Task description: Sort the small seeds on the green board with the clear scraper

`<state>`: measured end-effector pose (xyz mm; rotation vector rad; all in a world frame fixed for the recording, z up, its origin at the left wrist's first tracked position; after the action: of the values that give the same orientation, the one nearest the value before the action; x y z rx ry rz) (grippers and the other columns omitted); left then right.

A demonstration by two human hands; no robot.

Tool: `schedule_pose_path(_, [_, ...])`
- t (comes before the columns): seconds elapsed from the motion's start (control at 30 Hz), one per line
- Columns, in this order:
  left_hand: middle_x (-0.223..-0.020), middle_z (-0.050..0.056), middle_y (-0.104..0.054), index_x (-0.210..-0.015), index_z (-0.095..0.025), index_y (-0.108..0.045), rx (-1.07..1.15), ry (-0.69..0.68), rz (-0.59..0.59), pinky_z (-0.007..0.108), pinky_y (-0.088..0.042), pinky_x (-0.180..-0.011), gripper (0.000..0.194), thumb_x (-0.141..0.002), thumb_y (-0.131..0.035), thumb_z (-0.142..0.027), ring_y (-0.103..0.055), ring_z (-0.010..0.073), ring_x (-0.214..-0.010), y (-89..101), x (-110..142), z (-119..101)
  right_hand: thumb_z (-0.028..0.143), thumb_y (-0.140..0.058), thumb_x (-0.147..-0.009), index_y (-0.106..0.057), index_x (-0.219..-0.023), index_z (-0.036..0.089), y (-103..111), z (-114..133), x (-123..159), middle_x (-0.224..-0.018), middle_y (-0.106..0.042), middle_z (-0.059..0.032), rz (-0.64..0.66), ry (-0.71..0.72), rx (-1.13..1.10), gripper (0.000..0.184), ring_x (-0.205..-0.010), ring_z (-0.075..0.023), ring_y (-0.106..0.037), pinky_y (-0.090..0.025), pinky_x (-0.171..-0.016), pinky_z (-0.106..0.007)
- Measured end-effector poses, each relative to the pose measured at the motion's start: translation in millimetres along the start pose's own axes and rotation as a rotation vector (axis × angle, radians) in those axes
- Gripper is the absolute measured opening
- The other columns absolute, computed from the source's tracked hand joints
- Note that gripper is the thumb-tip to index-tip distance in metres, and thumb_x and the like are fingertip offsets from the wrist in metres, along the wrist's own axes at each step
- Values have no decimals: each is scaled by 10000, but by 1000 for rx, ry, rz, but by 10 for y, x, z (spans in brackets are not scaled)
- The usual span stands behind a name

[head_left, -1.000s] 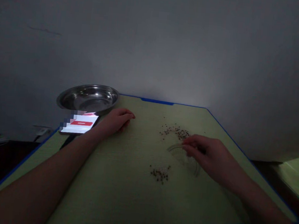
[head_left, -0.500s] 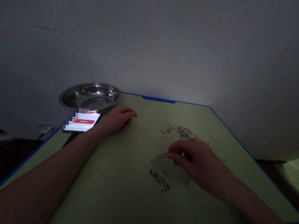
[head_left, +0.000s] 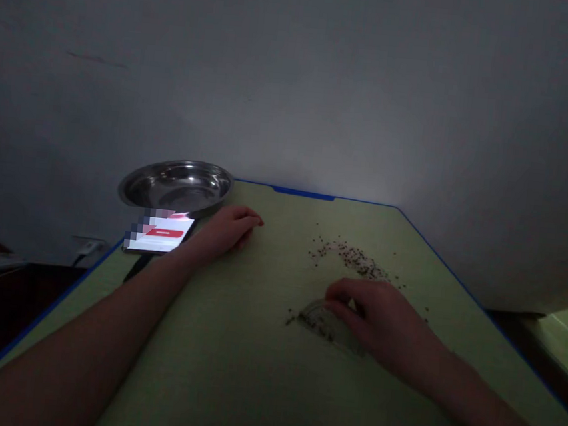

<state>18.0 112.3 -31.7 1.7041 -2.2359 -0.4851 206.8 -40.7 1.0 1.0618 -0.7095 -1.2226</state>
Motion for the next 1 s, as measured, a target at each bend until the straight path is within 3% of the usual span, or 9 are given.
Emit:
schedule_pose_path(0.17, [-449,-57,-444,-825,-176,-610,-15,-7,10,189,-288,-370,174,-815,-479,-289,-387,70,-359,-4,26,-40,271,-534,-850,-657,-813,218,234,-232,-154,-681,-653,11,-104,-29,-30,140,-574,-120,-548,-363,-542,-246])
schedule_pose_path(0.3, [-454,-57,-448,-818,-177,-609,-32,0,6,187,-292,-374,179,-813,-472,-292,-388,71,-363,13,46,-53,246,-530,-847,-648,-788,197,198,-329,-322,-693,-656,-7,-105,-36,11,141,-570,-121,-539,-357,-535,-247])
schedule_pose_path(0.5, [-459,-55,-446,-828,-175,-614,-38,3,1,187,-297,-380,184,-809,-481,-301,-406,77,-378,15,36,-43,186,-544,-828,-678,-804,208,-37,-72,-312,-709,-677,-5,4,44,-35,138,-611,-119,-565,-374,-569,-241])
schedule_pose_path(0.6, [-457,-60,-439,-819,-178,-605,-17,8,5,190,-288,-370,165,-814,-484,-290,-392,76,-366,8,42,-54,215,-533,-847,-674,-814,212,-8,19,-263,-703,-671,2,29,74,-73,145,-613,-118,-565,-382,-577,-240])
schedule_pose_path(0.83, [-438,-60,-438,-814,-175,-611,-17,3,-1,190,-273,-364,156,-825,-483,-264,-372,68,-347,6,53,-71,236,-535,-850,-667,-826,211,57,-40,-257,-701,-666,3,26,51,-85,136,-609,-117,-554,-377,-563,-240])
schedule_pose_path(1.0, [-439,-64,-441,-828,-174,-610,-29,14,-11,193,-279,-364,159,-817,-482,-267,-371,68,-342,10,42,-33,215,-549,-843,-670,-820,212,30,209,-309,-716,-676,12,23,114,-105,123,-599,-105,-546,-368,-571,-231])
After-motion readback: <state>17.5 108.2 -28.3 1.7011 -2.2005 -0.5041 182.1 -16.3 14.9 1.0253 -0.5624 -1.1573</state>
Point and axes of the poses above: each hand's wrist, its own x-axis away from the middle knuckle, its own y-axis out of the back of the hand, z = x × y, the point moved 9 cm from there along -x, towards the middle knuckle
